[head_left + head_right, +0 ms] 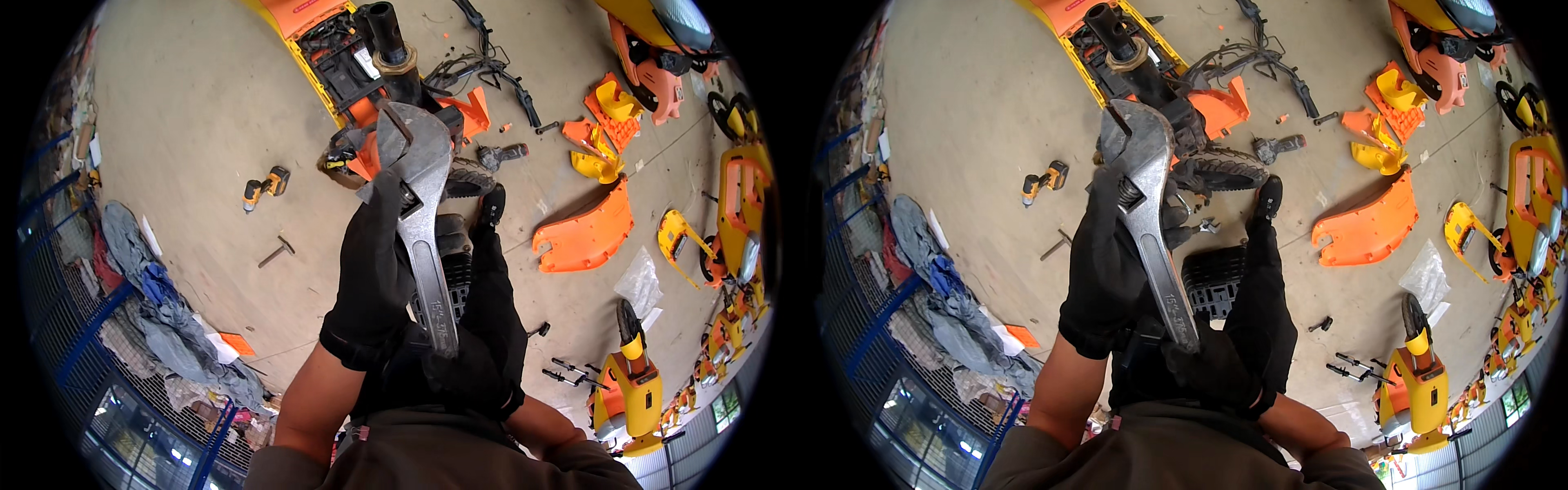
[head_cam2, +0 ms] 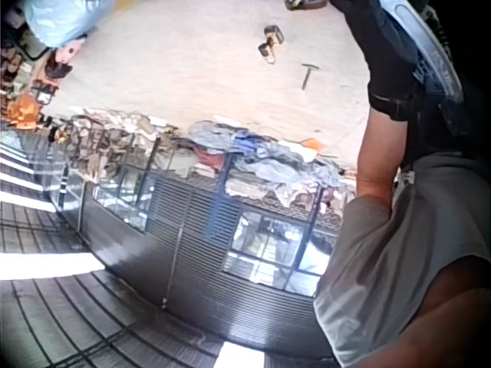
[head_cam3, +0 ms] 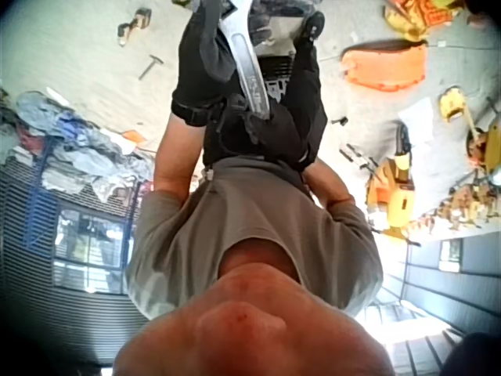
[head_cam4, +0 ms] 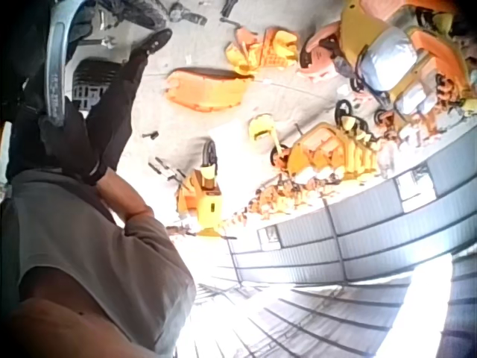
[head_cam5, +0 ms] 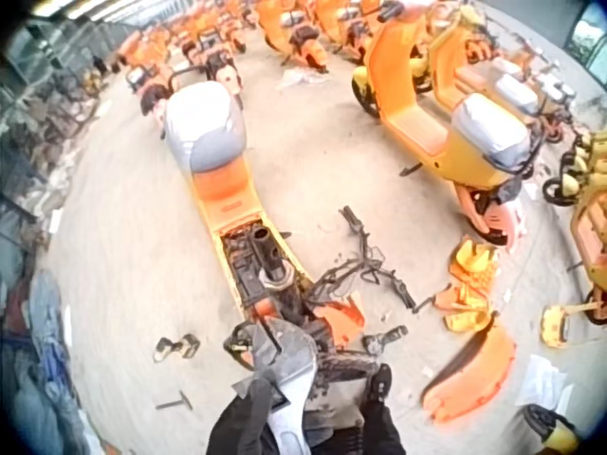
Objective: The person removes a yellow plastic fender from the front forks of an electric scooter and then proceeds to disassemble the steering column by removing several washers, nuts, and a bearing assembly using a large adjustable wrench and a screwdriver.
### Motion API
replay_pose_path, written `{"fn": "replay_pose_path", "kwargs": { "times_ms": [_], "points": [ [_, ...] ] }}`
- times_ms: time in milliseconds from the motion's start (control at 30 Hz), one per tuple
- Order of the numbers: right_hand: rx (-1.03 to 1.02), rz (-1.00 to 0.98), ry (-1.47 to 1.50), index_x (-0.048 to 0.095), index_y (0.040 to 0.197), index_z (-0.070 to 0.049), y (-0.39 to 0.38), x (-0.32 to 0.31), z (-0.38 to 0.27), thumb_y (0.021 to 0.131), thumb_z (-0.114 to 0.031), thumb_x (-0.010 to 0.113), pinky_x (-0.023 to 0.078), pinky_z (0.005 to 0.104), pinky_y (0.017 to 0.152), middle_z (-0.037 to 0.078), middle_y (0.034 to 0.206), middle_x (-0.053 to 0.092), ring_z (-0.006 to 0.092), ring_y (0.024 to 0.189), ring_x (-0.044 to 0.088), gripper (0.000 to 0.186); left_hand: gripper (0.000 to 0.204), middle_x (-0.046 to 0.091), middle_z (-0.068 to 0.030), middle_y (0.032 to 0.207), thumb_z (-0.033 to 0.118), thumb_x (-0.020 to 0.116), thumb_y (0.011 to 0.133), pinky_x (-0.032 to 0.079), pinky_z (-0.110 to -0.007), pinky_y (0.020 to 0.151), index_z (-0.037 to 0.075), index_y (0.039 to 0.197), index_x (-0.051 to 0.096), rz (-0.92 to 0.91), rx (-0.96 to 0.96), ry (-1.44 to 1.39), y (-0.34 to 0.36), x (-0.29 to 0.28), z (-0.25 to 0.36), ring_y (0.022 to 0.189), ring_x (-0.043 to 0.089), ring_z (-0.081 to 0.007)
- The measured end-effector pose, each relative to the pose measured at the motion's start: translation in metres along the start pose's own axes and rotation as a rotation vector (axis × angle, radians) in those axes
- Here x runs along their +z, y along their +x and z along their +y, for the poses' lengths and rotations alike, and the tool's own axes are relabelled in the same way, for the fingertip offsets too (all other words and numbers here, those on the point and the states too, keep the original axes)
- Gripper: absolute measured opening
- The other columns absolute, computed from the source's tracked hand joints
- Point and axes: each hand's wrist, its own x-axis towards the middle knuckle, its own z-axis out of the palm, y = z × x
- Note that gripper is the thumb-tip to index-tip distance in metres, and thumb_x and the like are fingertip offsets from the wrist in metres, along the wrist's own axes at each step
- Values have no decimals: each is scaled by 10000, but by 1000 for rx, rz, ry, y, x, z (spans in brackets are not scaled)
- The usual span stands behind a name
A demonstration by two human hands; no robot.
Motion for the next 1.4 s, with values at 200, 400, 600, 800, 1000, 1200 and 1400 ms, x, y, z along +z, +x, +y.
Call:
{"fn": "replay_pose_path", "kwargs": {
  "times_ms": [200, 400, 600, 800, 1000, 1200, 1400],
  "points": [
    [35, -11, -12, 573, 1165, -50, 0, -5, -1, 980, -124, 637, 475, 255, 554, 0, 759, 590, 70, 631, 564, 210, 455, 670, -155, 1100, 350, 402, 1109, 608, -368, 843, -33, 1334, 503, -87, -57, 67, 2, -8, 4, 908, 716, -233],
    [8, -33, -72, 587, 1133, -28, 0, -9, -7, 964, -86, 650, 486, 264, 560, 15, 745, 607, 81, 616, 573, 189, 515, 690, -160, 1017, 425, 379, 1106, 599, -368, 830, -33, 1264, 554, 99, -335, -260, 4, 7, 10, 872, 712, -240],
    [11, -1, -139, 579, 1186, -49, -1, -7, -9, 969, -133, 674, 481, 249, 567, -3, 766, 604, 62, 632, 562, 252, 604, 700, -146, 961, 523, 432, 1064, 608, -378, 798, -45, 1200, 586, 34, -233, -46, 4, 2, 6, 856, 723, -245],
    [3, 30, -129, 577, 1175, -50, -5, -3, -10, 969, -123, 671, 479, 246, 571, -2, 779, 603, 59, 645, 561, 238, 572, 697, -147, 975, 490, 359, 1098, 601, -342, 755, -17, 1234, 587, 143, -216, -55, 2, 21, 10, 819, 712, -223],
    [29, 25, 21, 576, 1130, -49, -4, 0, -11, 973, -128, 661, 472, 238, 565, -14, 763, 586, 54, 634, 551, 196, 641, 695, -132, 906, 567, 468, 1043, 622, -380, 730, -44, 1191, 598, 99, -391, -166, 12, 4, 6, 776, 733, -238],
    [27, 15, -12, 573, 1090, -56, -6, 1, -11, 977, -150, 659, 464, 235, 558, -16, 754, 582, 50, 620, 543, 170, 617, 705, -143, 937, 549, 480, 1045, 620, -380, 749, -39, 1188, 600, 74, -331, 33, 4, 10, 9, 777, 732, -245],
    [0, 23, -28, 583, 1075, -62, -5, -1, -5, 974, -157, 665, 472, 244, 561, -15, 746, 591, 56, 617, 554, 161, 548, 714, -159, 914, 457, 410, 1089, 612, -399, 767, -51, 1176, 597, 79, -649, -385, 19, -2, 19, 849, 732, -245]
  ]
}}
